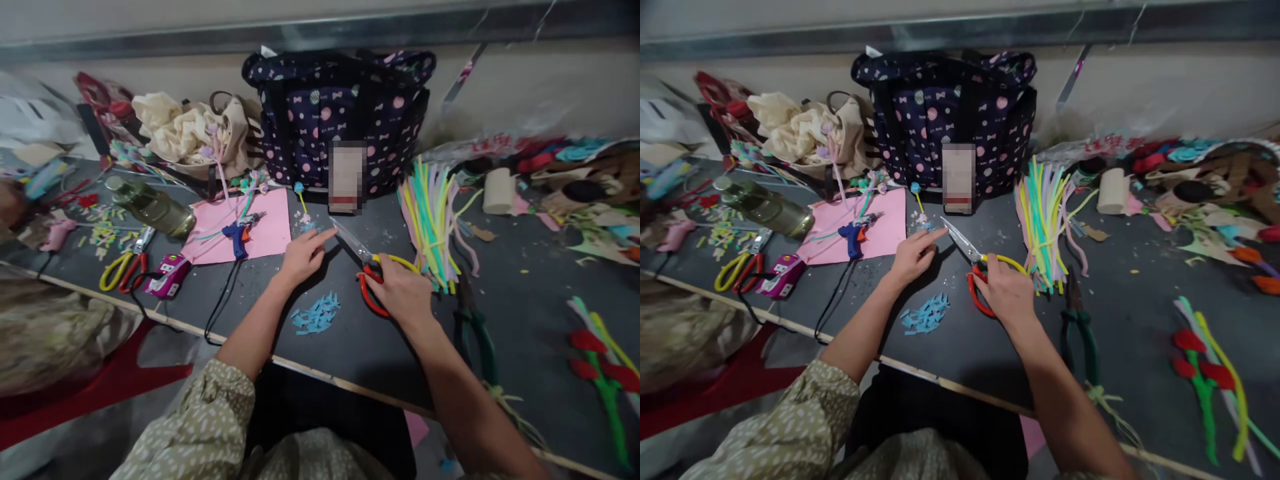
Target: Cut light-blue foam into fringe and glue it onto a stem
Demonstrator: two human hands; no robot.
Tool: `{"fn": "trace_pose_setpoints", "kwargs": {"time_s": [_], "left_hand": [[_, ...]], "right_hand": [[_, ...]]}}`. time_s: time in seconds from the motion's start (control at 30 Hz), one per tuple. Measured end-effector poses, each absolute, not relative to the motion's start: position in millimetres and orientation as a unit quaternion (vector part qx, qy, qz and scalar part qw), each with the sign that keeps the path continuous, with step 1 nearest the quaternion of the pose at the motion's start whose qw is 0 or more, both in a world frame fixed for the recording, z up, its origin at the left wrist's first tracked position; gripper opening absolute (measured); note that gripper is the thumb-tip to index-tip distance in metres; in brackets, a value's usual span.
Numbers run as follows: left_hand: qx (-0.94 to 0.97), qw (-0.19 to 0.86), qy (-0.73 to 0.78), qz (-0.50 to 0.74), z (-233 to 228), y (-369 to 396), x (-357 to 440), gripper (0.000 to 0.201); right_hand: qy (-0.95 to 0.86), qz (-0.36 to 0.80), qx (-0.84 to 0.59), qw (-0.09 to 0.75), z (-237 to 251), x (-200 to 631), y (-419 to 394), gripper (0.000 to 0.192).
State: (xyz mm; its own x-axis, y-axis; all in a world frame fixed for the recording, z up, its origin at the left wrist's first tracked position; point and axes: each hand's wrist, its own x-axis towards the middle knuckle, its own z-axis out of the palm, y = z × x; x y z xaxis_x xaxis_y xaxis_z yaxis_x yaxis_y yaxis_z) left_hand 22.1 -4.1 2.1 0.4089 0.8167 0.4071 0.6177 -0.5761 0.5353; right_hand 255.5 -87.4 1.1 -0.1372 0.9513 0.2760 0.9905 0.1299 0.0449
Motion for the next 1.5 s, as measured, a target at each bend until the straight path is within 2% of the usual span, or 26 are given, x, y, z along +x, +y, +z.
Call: {"fn": "trace_pose_setpoints", "kwargs": {"time_s": [0.3,0.47,0.57,0.73,0.83,0.97,1.07,1.1,1.17,1.23,1.4,1.5], "left_hand": [[0.84,0.053,0.495,0.216,3,-3,20,0.056],[0.79,0.041,0.569,0.226,0,2,17,0.055],[0.763,0.041,0.591,0.258,-2,5,16,0.046],[0.731,0.039,0.608,0.306,3,5,14,0.018],[0.718,0.031,0.611,0.332,5,4,13,0.013],[0.701,0.02,0.618,0.357,4,5,12,0.022],[0.708,0.029,0.59,0.388,4,6,12,0.009],[0.711,0.039,0.576,0.401,4,6,13,0.01],[0.711,0.069,0.558,0.422,3,7,13,0.029],[0.699,0.116,0.558,0.433,2,7,13,0.037],[0.617,0.355,0.532,0.458,2,9,10,0.04],[0.583,0.437,0.526,0.439,2,9,8,0.04]], "right_hand": [[-0.772,-0.106,-0.623,0.063,11,250,-90,0.045],[-0.767,-0.109,-0.627,0.073,13,252,-88,0.042],[-0.764,-0.117,-0.63,0.081,14,252,-86,0.045],[-0.771,-0.113,-0.622,0.077,11,249,-84,0.043],[-0.773,-0.121,-0.616,0.086,10,249,-84,0.043],[-0.764,-0.135,-0.622,0.105,11,251,-83,0.048],[-0.759,-0.136,-0.628,0.105,11,252,-83,0.051],[-0.757,-0.137,-0.631,0.103,10,252,-82,0.052],[-0.749,-0.143,-0.639,0.102,9,254,-82,0.053],[-0.738,-0.147,-0.649,0.108,8,257,-81,0.055],[-0.707,-0.136,-0.682,0.131,10,267,-79,0.053],[-0.687,-0.136,-0.7,0.139,13,271,-78,0.052]]}}
